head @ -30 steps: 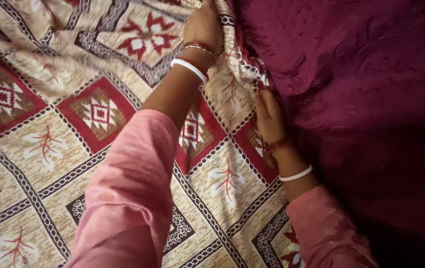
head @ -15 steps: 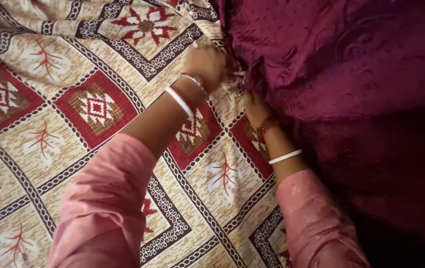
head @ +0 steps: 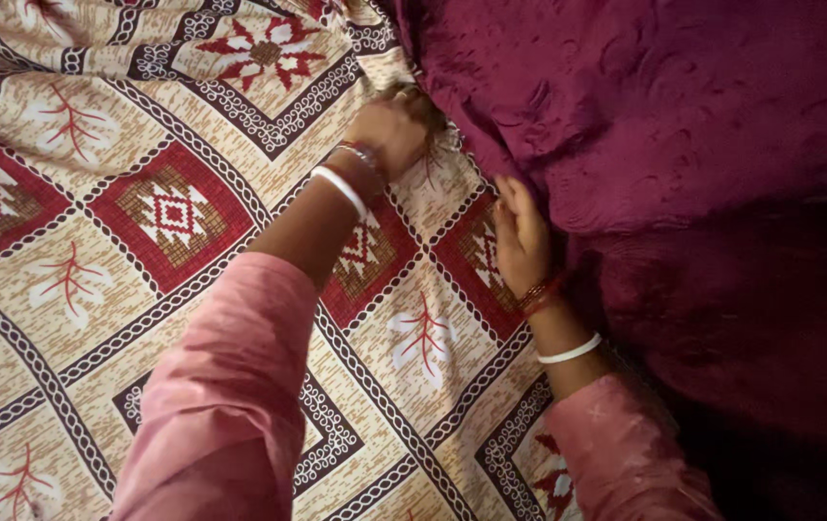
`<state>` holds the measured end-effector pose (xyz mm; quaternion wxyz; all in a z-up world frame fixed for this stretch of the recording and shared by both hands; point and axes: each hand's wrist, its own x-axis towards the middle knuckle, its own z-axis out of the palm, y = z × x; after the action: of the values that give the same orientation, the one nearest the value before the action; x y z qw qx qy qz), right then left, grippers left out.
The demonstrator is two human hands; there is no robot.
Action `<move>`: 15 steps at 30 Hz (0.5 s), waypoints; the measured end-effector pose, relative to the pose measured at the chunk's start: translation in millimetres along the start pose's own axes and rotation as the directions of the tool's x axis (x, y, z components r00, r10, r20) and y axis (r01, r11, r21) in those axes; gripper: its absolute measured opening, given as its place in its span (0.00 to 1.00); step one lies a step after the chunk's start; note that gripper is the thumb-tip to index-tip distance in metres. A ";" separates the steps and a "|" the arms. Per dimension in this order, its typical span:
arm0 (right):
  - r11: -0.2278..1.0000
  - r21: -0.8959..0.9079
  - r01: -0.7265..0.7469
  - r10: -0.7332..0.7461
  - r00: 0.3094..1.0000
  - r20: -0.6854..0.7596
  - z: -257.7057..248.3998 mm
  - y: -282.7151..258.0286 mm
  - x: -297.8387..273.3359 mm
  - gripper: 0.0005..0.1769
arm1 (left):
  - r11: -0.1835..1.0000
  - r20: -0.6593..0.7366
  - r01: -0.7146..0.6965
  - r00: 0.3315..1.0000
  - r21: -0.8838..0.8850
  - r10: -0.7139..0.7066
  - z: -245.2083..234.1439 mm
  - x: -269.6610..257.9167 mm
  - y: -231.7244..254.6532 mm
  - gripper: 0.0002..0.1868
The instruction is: The person folds a patterned bedsheet on a bed in a bedroom. They smooth the fabric, fold the edges, and tuck the sheet under the mattress, then fold the remaining portion into a compact stack.
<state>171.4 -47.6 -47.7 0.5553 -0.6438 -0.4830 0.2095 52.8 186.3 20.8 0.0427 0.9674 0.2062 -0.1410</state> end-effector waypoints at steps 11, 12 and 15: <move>0.904 -0.379 -0.199 0.118 0.967 -0.225 0.8 -51.3 24.6 0.30 | 0.987 -0.507 -0.132 0.859 -0.096 0.065 34.0 -15.3 -25.0 0.20; 0.856 -0.443 -0.266 0.164 0.953 -0.255 0.3 -51.6 31.0 0.29 | 0.991 -0.558 -0.132 0.822 0.003 0.111 32.8 -19.8 -24.8 0.18; 0.893 -0.437 -0.107 -0.005 0.969 -0.248 2.4 -52.9 44.9 0.26 | 0.963 -0.584 -0.267 0.788 -0.039 0.195 26.3 -32.7 -11.8 0.21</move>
<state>168.9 -12.3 12.1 0.4416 -0.7872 -0.4295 0.0274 12.6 180.7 4.9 0.0529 0.9781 0.0975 0.1763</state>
